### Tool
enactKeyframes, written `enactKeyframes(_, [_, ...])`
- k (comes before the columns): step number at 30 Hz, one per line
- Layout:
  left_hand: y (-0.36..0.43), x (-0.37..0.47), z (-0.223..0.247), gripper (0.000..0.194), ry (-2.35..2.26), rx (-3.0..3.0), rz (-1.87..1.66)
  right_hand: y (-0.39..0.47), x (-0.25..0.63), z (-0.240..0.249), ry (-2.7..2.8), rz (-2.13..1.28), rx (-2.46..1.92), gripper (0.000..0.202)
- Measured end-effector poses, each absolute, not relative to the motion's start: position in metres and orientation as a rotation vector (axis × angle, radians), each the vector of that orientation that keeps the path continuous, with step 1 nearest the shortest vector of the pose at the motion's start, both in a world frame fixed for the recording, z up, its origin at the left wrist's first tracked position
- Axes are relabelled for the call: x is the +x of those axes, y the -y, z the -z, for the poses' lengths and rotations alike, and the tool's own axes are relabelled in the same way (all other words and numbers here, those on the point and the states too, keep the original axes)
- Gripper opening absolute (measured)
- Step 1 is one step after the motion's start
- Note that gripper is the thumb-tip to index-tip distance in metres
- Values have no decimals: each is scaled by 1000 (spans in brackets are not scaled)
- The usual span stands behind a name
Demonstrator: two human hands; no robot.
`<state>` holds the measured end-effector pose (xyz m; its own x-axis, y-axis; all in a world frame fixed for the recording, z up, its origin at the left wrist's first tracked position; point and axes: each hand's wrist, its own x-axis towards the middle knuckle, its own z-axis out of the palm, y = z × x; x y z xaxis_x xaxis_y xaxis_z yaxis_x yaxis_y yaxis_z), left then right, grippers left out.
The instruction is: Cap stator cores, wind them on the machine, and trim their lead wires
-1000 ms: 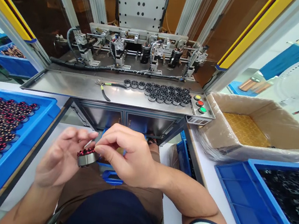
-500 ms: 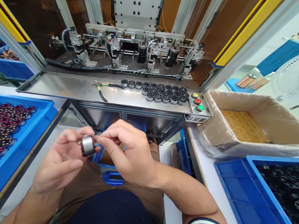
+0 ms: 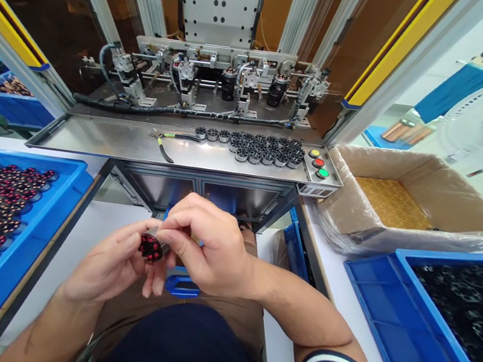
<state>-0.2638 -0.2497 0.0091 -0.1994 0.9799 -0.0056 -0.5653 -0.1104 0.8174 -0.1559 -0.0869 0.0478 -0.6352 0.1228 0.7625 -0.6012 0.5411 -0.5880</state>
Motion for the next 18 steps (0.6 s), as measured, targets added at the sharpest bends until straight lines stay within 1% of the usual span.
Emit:
enactKeyframes(3, [252,-263,-13,30,-891,675,-1725,87,-155,-48,1972,-1152,346,7])
enactKeyframes(7, [255,-263,-13,31,-953,643,-1768,83,-156,-45,1961,-1229,419,5])
enactKeyframes(10, [256,-261,-12,32,-949,615,-1766,80,-158,-43,1956,-1292,493,22])
enactKeyframes(11, [256,-261,-12,31,-949,611,-1760,79,-158,-43,1964,-1299,515,23])
enactKeyframes(15, [256,-258,-12,28,-954,653,-1743,79,-156,-44,2013,-1256,560,3])
enactKeyframes(16, [256,-257,-12,27,-961,671,-1769,80,-155,-44,2011,-1237,542,1])
enactKeyframes(18, [255,-257,-11,31,-969,695,-1891,82,-154,-45,1987,-1202,458,2])
